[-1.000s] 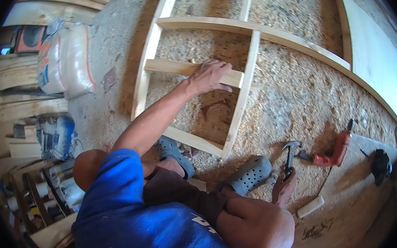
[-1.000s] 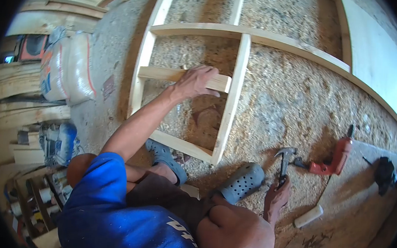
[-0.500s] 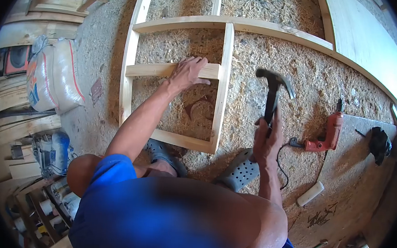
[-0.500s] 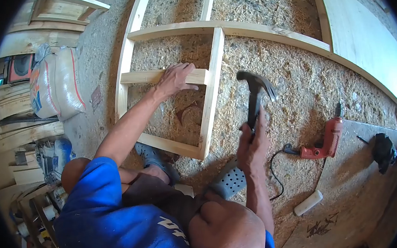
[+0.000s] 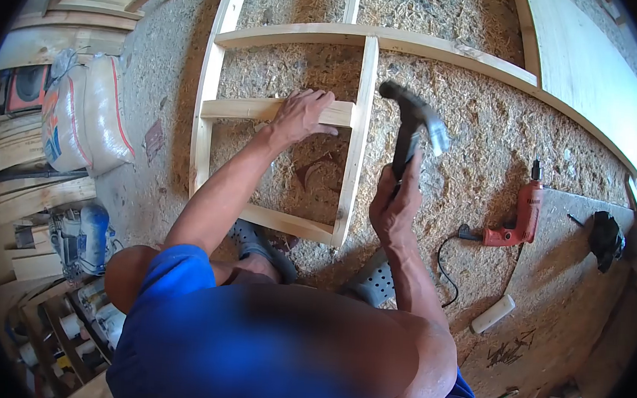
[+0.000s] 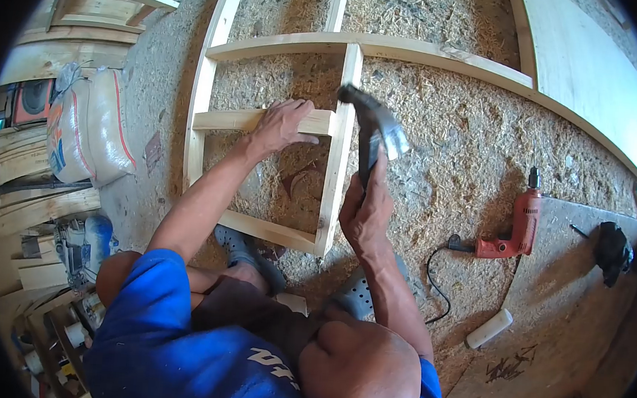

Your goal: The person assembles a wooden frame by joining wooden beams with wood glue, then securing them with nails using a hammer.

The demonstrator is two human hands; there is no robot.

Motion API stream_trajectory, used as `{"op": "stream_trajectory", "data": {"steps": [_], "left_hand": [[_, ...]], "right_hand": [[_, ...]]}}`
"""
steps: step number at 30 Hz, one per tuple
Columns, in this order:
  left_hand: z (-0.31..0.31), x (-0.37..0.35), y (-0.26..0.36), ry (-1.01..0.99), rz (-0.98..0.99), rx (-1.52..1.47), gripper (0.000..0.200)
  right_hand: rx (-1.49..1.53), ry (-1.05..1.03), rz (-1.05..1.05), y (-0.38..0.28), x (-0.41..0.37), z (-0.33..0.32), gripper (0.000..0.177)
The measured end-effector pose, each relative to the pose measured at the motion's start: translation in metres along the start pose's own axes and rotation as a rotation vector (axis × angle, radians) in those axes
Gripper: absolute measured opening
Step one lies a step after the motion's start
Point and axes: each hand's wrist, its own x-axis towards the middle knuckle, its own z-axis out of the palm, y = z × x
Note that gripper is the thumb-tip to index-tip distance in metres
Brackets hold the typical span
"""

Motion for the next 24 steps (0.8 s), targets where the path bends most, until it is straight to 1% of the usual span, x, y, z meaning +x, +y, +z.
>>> {"op": "stream_trajectory", "data": {"steps": [1,2,3,5,7,8,9,11,12,13,14,15,16,17,18,19,21,22,23,24], "left_hand": [[-0.003,0.000,0.001,-0.030,-0.015,0.002,0.066],[-0.001,0.000,-0.001,-0.022,-0.014,0.006,0.066],[0.002,0.000,-0.002,-0.034,-0.023,0.014,0.067],[0.008,0.004,-0.012,-0.047,-0.032,0.024,0.069],[0.007,0.002,-0.008,0.052,0.059,0.005,0.081],[0.003,0.000,-0.006,-0.004,0.003,-0.002,0.081],[0.008,0.002,-0.009,-0.001,0.010,-0.002,0.081],[0.015,0.001,-0.013,0.092,0.082,-0.015,0.077],[0.015,0.001,-0.014,0.098,0.084,-0.011,0.077],[0.016,0.002,-0.016,0.040,0.058,-0.006,0.075],[0.018,0.001,-0.019,-0.028,0.033,-0.003,0.074],[0.014,0.003,-0.016,-0.028,0.034,-0.001,0.074],[0.011,0.002,-0.013,0.019,0.046,-0.014,0.072],[0.010,-0.001,-0.009,0.062,0.058,-0.032,0.070],[-0.001,0.000,-0.002,-0.004,0.022,-0.005,0.067],[0.003,0.000,-0.005,-0.002,0.023,-0.001,0.067],[0.008,0.002,-0.007,0.039,0.097,0.023,0.065],[0.009,-0.001,-0.004,0.041,0.100,0.026,0.065],[0.011,-0.005,-0.001,-0.021,0.047,0.017,0.064],[0.010,-0.002,-0.002,-0.071,-0.016,0.011,0.064]], "right_hand": [[-0.015,-0.081,0.058,0.012,-0.005,0.004,0.061],[-0.156,-0.327,0.205,0.008,0.001,0.000,0.061],[-0.234,-0.421,0.230,0.011,0.004,-0.004,0.062],[-0.065,-0.318,0.314,-0.005,0.008,-0.010,0.062],[-0.037,-0.104,0.102,-0.016,0.007,-0.011,0.063],[-0.023,-0.046,0.019,-0.021,0.010,-0.013,0.063],[-0.028,-0.040,0.017,-0.016,0.009,-0.012,0.063],[-0.048,-0.245,0.119,-0.003,0.004,-0.011,0.062],[-0.288,-0.521,0.243,-0.010,0.017,-0.018,0.063],[-0.361,-0.583,0.223,-0.002,0.021,-0.013,0.063],[-0.293,-0.546,0.262,-0.007,0.020,-0.014,0.062],[-0.227,-0.510,0.301,-0.014,0.021,-0.014,0.061],[-0.224,-0.514,0.308,-0.016,0.019,-0.011,0.061],[-0.142,-0.313,0.122,-0.018,0.014,-0.010,0.060],[-0.061,-0.106,-0.073,-0.018,0.014,-0.010,0.059],[-0.060,-0.103,-0.076,-0.016,0.016,-0.011,0.059],[-0.321,-0.536,0.204,-0.004,0.024,-0.017,0.060],[-0.392,-0.626,0.182,0.006,0.028,-0.015,0.060],[-0.391,-0.615,0.183,0.008,0.023,-0.016,0.060],[-0.270,-0.534,0.176,0.003,0.023,-0.019,0.059]]}}
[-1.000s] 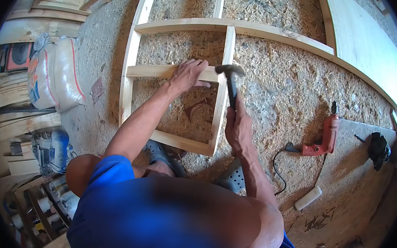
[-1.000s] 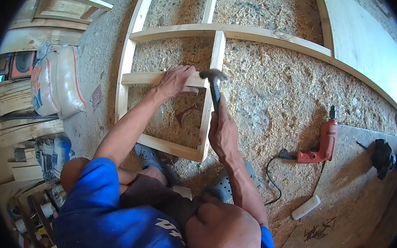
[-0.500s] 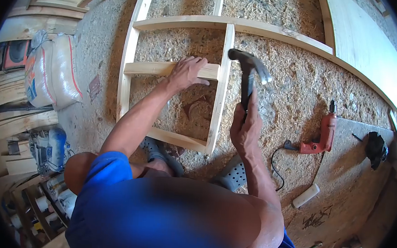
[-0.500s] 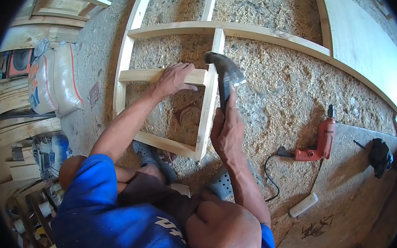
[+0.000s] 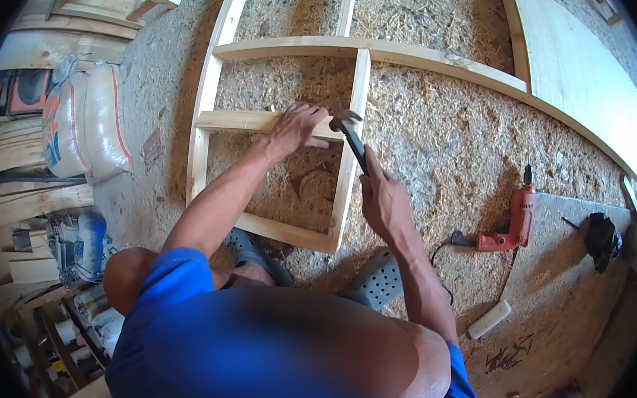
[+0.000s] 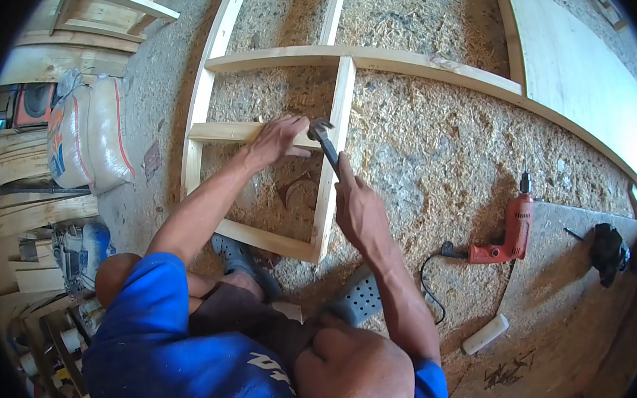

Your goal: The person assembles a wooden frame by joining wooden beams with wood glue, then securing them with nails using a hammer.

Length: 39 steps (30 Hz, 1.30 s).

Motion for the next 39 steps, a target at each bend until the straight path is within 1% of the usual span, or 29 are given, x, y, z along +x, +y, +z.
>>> {"op": "stream_trajectory", "data": {"steps": [1,2,3,5,6,7,8,9,10,11,13,17,18,21,23,26,29,31,32,33,35,36,38,39], "left_hand": [[0.001,0.000,-0.003,-0.010,-0.003,-0.002,0.064],[0.005,-0.003,-0.003,0.035,0.019,-0.027,0.062],[0.006,-0.002,-0.003,0.099,0.041,-0.046,0.061],[0.004,-0.001,0.000,0.080,0.041,-0.048,0.059],[0.006,-0.002,0.000,0.038,0.003,0.004,0.060],[0.008,-0.002,-0.001,-0.002,-0.036,0.057,0.060],[0.010,-0.004,-0.001,-0.004,-0.033,0.057,0.060],[0.009,-0.003,0.000,0.058,0.002,0.059,0.061],[0.009,-0.005,0.001,0.116,0.034,0.059,0.063],[0.010,-0.008,0.002,0.102,0.034,0.052,0.063],[0.009,-0.004,-0.001,0.002,-0.027,0.050,0.064],[0.020,-0.006,-0.004,0.119,0.018,0.091,0.063],[0.016,-0.004,0.003,0.084,-0.048,0.015,0.063],[0.010,-0.005,0.006,0.061,-0.034,0.060,0.063],[0.009,-0.002,0.007,0.020,-0.051,0.087,0.065],[0.010,-0.006,0.006,-0.017,-0.061,0.098,0.066],[-0.002,0.005,0.006,-0.057,-0.050,0.102,0.070],[-0.017,0.016,0.009,-0.228,-0.101,-0.043,0.071],[-0.018,0.016,0.012,-0.154,-0.014,0.005,0.065],[-0.014,0.017,0.013,-0.154,-0.020,0.005,0.065],[-0.002,0.017,0.010,-0.144,-0.054,0.096,0.045],[0.006,0.017,0.004,-0.145,-0.061,0.100,0.045],[0.020,0.021,-0.009,-0.068,-0.005,0.037,0.034],[0.018,0.023,-0.009,-0.072,-0.011,0.038,0.034]], "right_hand": [[0.134,0.060,-0.013,-0.005,-0.007,0.000,0.059],[0.176,0.165,-0.082,-0.009,-0.013,-0.003,0.058],[0.177,0.162,-0.070,-0.005,-0.016,0.001,0.058],[0.170,0.256,-0.049,0.008,-0.012,0.007,0.060],[0.191,0.235,0.001,0.012,-0.012,0.006,0.060],[0.192,0.235,0.000,0.015,-0.010,0.006,0.060],[0.078,0.064,0.076,0.017,-0.009,0.006,0.061],[-0.037,-0.104,0.151,0.021,-0.008,0.007,0.063],[-0.056,-0.065,0.057,0.027,-0.011,0.017,0.066],[-0.045,0.080,-0.070,0.036,-0.014,0.037,0.067],[-0.109,0.028,-0.017,0.020,-0.017,0.035,0.069],[-0.156,0.002,-0.030,0.005,-0.014,0.032,0.074],[-0.120,0.022,-0.037,0.002,-0.019,0.035,0.074],[-0.079,0.049,-0.026,0.004,-0.023,0.044,0.074],[-0.057,0.030,0.030,0.010,-0.021,0.049,0.073],[0.016,0.077,-0.011,0.006,-0.032,0.051,0.073],[0.097,0.077,0.014,0.011,-0.042,0.055,0.071],[0.141,0.133,0.028,0.020,-0.045,0.058,0.071],[0.182,0.168,0.033,0.023,-0.049,0.059,0.070],[0.183,0.164,0.030,0.024,-0.048,0.055,0.070],[0.225,0.083,0.142,0.021,-0.036,0.032,0.068],[0.237,0.039,0.161,0.013,-0.024,0.014,0.066],[0.220,0.101,-0.008,0.018,0.008,-0.008,0.059],[0.218,0.110,-0.076,0.017,0.026,-0.021,0.057]]}}
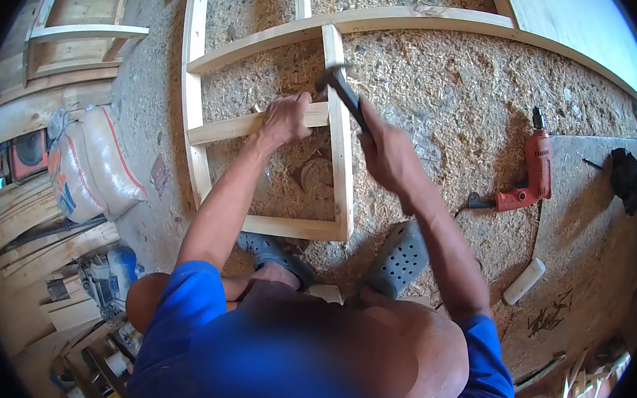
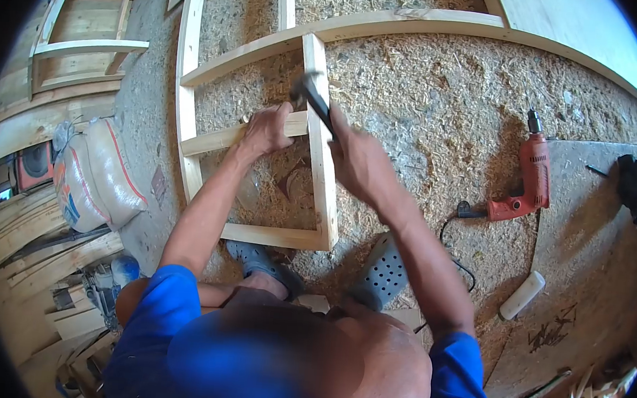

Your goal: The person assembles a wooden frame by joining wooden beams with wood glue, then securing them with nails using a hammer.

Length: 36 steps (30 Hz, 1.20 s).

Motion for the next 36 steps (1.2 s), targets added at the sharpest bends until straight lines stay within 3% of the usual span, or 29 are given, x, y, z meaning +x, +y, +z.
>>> {"op": "stream_trajectory", "data": {"steps": [2,4,6,8,9,11,13,14,15,16,17,20,24,25,27,30,31,33,34,36], "left_hand": [[-0.006,0.002,0.002,-0.118,-0.101,0.030,0.046],[-0.008,0.003,0.001,-0.117,-0.087,0.044,0.045],[-0.007,0.006,-0.001,-0.237,-0.220,0.034,0.045],[-0.019,0.004,0.009,-0.290,-0.224,0.019,0.047],[-0.026,0.006,0.014,-0.338,-0.224,0.007,0.048],[-0.030,0.009,0.019,-0.343,-0.246,0.013,0.051],[-0.022,0.003,0.015,-0.360,-0.264,0.019,0.054],[-0.014,-0.001,0.010,-0.221,-0.180,-0.008,0.040],[-0.011,-0.002,0.008,-0.081,-0.096,-0.035,0.029],[-0.009,-0.002,0.005,-0.081,-0.097,-0.034,0.029],[-0.006,-0.002,0.003,-0.099,-0.108,0.011,0.026],[-0.006,0.000,0.008,-0.132,-0.134,0.067,0.019],[-0.004,-0.001,0.011,-0.235,-0.204,0.132,0.009],[-0.003,-0.008,0.008,-0.094,-0.105,0.106,0.008],[-0.008,-0.004,0.016,-0.308,-0.235,0.204,0.016],[0.004,-0.039,0.026,0.464,-0.078,0.141,0.060],[-0.001,-0.052,0.031,0.497,-0.117,0.152,0.060],[-0.003,-0.075,0.042,0.991,-0.382,-0.313,0.075],[0.014,-0.085,0.041,1.186,-0.681,-0.529,0.071],[0.029,-0.103,-0.008,1.261,-1.188,-1.186,0.068]], "right_hand": [[-0.051,0.007,-0.071,0.000,0.039,-0.016,0.047],[-0.127,-0.114,-0.102,0.013,0.074,-0.024,0.036],[-0.231,-0.284,-0.209,0.028,0.091,-0.037,0.020],[-0.178,-0.548,-0.227,0.064,0.101,-0.034,0.021],[-0.179,-0.550,-0.231,0.049,0.102,-0.040,0.021],[-0.151,-0.612,0.052,-0.001,0.102,-0.064,0.023],[-0.149,-0.539,0.021,0.003,0.110,-0.062,0.024],[-0.207,-0.501,0.006,0.007,0.116,-0.058,0.039],[-0.239,-0.604,0.073,0.002,0.115,-0.058,0.039],[-0.270,-0.708,0.140,-0.003,0.114,-0.058,0.039],[-0.269,-0.637,0.053,0.006,0.113,-0.052,0.038],[-0.222,-0.597,0.048,-0.003,0.105,-0.058,0.037],[-0.241,-0.625,0.200,-0.027,0.098,-0.066,0.025],[-0.223,-0.547,0.153,-0.026,0.098,-0.062,0.025],[-0.219,-0.442,0.033,-0.020,0.093,-0.057,0.030],[-0.319,-0.309,-0.186,0.006,0.096,-0.053,0.044],[-0.338,-0.333,-0.229,-0.007,0.098,-0.055,0.044],[-0.324,-0.391,0.110,-0.036,0.103,-0.061,0.052],[-0.341,-0.406,0.084,-0.038,0.109,-0.060,0.052],[-0.380,-0.344,-0.012,-0.034,0.121,-0.058,0.056]]}}
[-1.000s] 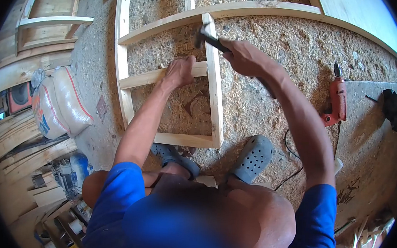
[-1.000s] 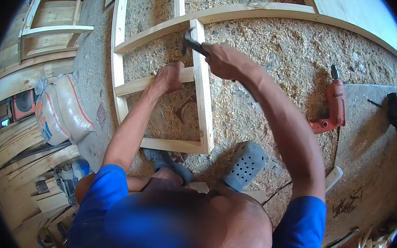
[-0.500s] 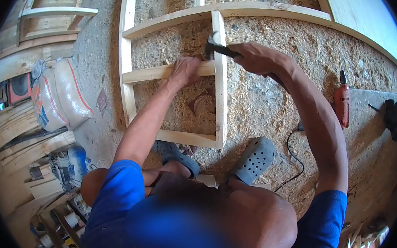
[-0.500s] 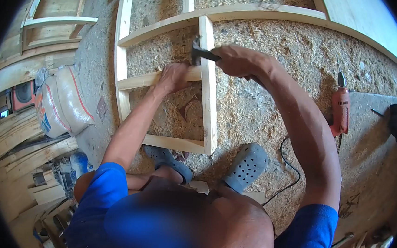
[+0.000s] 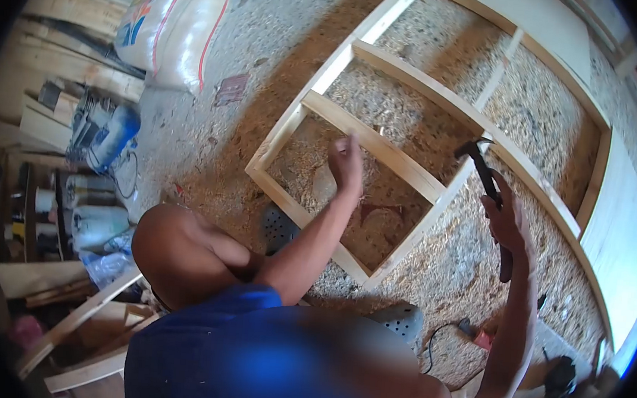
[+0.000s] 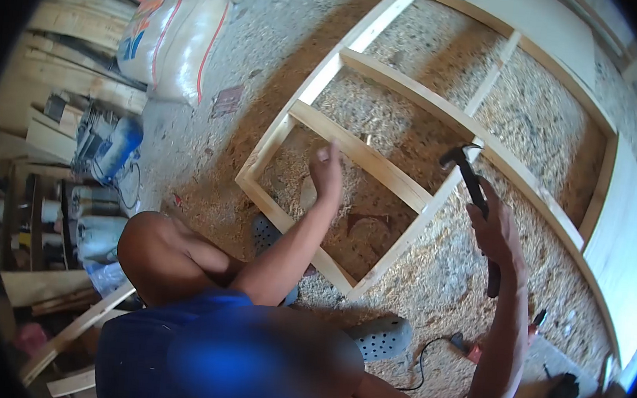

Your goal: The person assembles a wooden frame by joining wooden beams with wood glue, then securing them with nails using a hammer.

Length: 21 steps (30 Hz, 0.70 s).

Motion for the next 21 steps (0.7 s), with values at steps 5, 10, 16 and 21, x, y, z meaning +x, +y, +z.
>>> {"op": "stream_trajectory", "data": {"steps": [5,10,16,21], "left_hand": [[-0.027,0.164,-0.011,0.247,-0.530,-0.750,0.070],[-0.016,0.209,-0.018,0.333,-0.349,-0.800,0.052],[-0.010,0.201,-0.006,0.459,-0.329,-0.853,0.051],[-0.012,0.210,-0.012,0.452,-0.357,-0.860,0.055]], "right_hand": [[-0.079,0.021,0.033,-0.021,-0.012,0.002,0.055],[0.079,-0.016,0.153,-0.009,-0.033,0.024,0.059],[0.220,0.018,0.254,0.004,-0.064,0.031,0.061],[0.132,0.140,0.229,0.025,-0.088,0.025,0.060]]}}
